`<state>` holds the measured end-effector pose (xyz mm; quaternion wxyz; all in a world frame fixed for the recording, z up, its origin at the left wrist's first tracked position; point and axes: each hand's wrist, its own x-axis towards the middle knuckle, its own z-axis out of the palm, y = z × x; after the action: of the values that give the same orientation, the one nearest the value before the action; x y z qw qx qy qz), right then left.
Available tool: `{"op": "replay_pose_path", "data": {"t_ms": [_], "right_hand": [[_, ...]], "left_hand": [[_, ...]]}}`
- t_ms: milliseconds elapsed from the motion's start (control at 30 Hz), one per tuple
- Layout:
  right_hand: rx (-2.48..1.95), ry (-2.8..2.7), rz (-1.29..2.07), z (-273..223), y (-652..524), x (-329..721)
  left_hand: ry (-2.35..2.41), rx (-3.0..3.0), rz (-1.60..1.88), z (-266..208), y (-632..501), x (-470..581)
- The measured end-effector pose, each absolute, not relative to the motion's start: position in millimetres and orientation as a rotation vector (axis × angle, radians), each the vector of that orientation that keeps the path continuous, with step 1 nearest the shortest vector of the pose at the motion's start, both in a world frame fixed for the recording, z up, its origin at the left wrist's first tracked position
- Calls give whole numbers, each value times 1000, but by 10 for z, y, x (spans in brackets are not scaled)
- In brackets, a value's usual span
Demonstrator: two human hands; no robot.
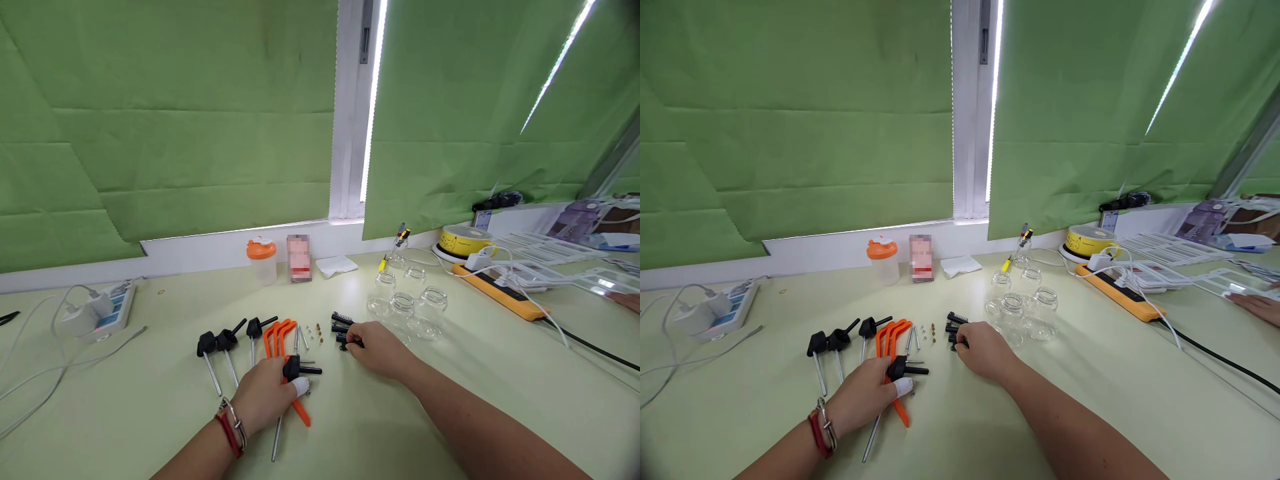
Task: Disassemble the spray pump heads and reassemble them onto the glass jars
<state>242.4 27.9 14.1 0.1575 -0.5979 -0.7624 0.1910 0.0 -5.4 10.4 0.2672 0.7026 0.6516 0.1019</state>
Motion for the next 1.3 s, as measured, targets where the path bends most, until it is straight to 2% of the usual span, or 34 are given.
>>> {"op": "replay_pose_path", "data": {"t_ms": [600,833,1067,1300], "right_hand": [[-1796,-2202,599,285,294,2566],[-1862,-2313,480,353,266,2567],[-1844,-2248,614,352,276,2600],[-1807,-2234,566,377,274,2611]], "left_hand": [[1811,1965,196,114,-45,21],[1832,1938,187,116,-45,24],[1837,1926,196,114,-43,25],[1820,1938,195,117,-38,33]]}}
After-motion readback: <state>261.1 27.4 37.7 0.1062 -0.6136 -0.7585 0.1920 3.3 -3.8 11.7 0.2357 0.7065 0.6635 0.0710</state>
